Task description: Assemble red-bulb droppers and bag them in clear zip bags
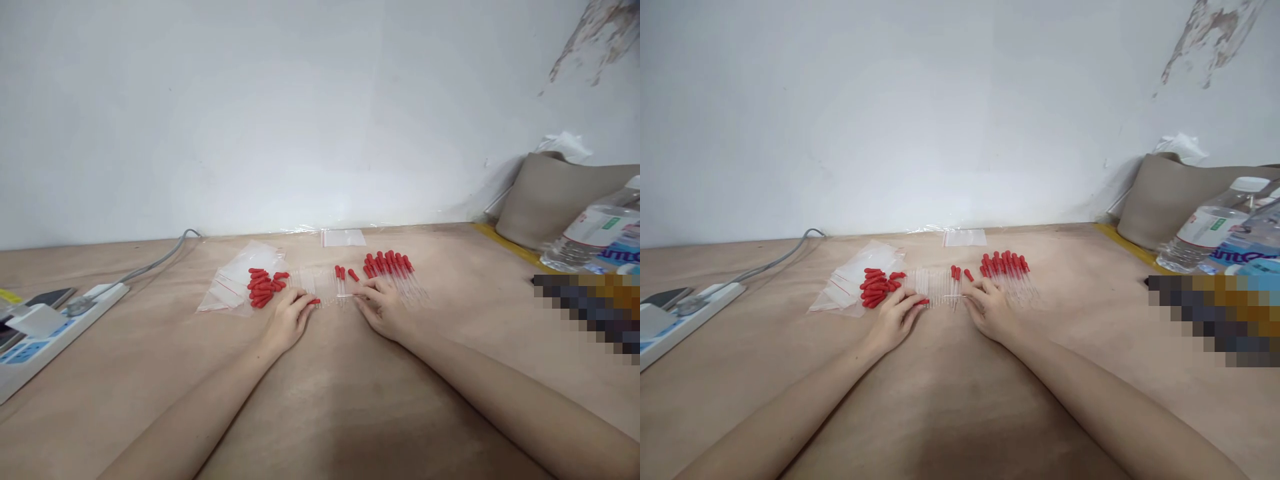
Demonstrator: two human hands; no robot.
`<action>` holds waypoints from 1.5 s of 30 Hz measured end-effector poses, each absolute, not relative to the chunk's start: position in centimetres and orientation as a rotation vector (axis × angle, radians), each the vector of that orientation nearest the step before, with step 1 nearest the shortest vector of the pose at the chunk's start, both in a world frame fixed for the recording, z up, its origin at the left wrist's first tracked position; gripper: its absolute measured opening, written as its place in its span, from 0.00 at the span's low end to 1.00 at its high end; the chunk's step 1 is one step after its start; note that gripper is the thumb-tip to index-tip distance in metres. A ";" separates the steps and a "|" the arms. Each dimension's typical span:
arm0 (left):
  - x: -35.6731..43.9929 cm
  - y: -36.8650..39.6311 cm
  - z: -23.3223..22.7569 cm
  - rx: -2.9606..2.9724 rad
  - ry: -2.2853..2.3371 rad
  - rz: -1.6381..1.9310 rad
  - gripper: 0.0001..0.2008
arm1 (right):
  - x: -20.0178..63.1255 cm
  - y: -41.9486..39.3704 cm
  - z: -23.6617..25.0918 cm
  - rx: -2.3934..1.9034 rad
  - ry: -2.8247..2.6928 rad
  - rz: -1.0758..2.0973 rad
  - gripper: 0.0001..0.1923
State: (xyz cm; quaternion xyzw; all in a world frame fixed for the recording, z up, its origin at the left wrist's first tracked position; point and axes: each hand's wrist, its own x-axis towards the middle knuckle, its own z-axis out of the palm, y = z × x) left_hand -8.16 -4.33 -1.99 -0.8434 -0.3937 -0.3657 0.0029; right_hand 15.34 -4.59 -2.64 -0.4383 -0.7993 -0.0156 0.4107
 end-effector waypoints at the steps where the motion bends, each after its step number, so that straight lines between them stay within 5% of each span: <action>1: -8.1 -4.4 -1.9 -2.654 -1.233 -1.146 0.09 | 15.3 -4.6 -2.6 -1.105 -2.031 -0.037 0.10; 45: -7.4 -5.4 -1.4 -2.974 -1.123 -1.090 0.08 | 14.1 -4.9 -0.8 -0.943 -2.438 -0.045 0.13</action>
